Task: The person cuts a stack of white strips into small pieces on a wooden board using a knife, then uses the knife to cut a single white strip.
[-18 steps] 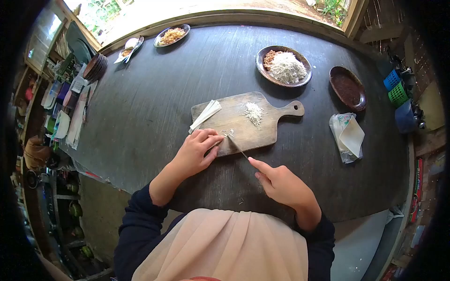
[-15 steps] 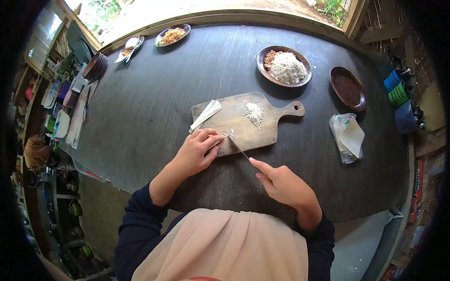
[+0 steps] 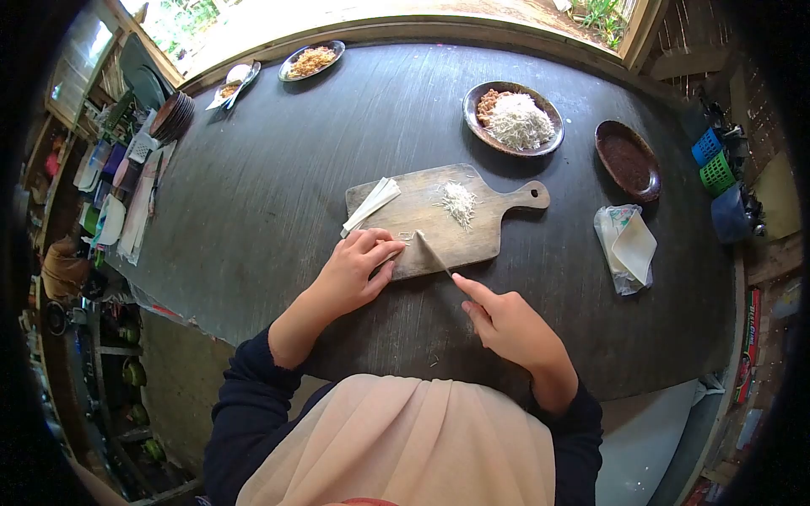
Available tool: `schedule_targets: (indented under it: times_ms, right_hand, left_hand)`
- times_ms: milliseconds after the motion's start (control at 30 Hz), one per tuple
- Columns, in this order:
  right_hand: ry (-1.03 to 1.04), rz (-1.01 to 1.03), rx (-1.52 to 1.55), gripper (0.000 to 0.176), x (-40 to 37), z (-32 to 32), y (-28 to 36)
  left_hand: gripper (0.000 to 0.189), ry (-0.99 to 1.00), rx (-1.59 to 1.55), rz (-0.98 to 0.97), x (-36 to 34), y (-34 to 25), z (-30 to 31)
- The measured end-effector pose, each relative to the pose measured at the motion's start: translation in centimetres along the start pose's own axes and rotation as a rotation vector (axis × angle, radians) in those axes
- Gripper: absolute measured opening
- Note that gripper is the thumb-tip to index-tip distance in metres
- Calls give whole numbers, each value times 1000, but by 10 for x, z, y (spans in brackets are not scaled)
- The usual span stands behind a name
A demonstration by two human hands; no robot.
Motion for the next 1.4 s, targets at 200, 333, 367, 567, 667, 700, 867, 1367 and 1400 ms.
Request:
schedule_targets:
  times_ms: [200,333,367,567,667,700,867,1367,1400]
  right_hand:
    - [-1,-8,44,42,-2,3,2]
    - [84,-21,-8,43,-3,-2,0]
    - [100,-50,-30,44,-4,-2,-2]
    - [136,-14,-45,44,-5,-4,-4]
    - [111,27,-46,43,-5,-4,-2]
    - [111,27,-46,43,-5,-4,-1]
    - [18,-72,121,40,-6,1,7]
    - [49,-20,134,41,1,-16,6]
    - [50,-20,133,41,1,-16,6]
  left_hand:
    - [33,-8,-5,-13,-1,0,-1]
    - [34,12,-9,-10,0,1,-1]
    - [34,15,-9,-9,1,1,-1]
    - [33,10,-20,-19,1,1,-1]
    - [33,0,-12,-22,1,1,-1]
    - [33,0,-12,-22,0,1,-1]
    - [31,-7,-17,-18,0,-1,0]
    - [38,-11,-35,-18,0,-1,5]
    - [38,-12,-36,-17,0,-1,6]
Point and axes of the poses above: each hand's wrist, its own x-axis towards the middle knuckle, its own z-axis out of the back of the hand, y = z × x, the point moved 7 cm from there along x, towards the middle knuckle, and after that the axes turned 13 degrees about x, right-handed, at the moved point
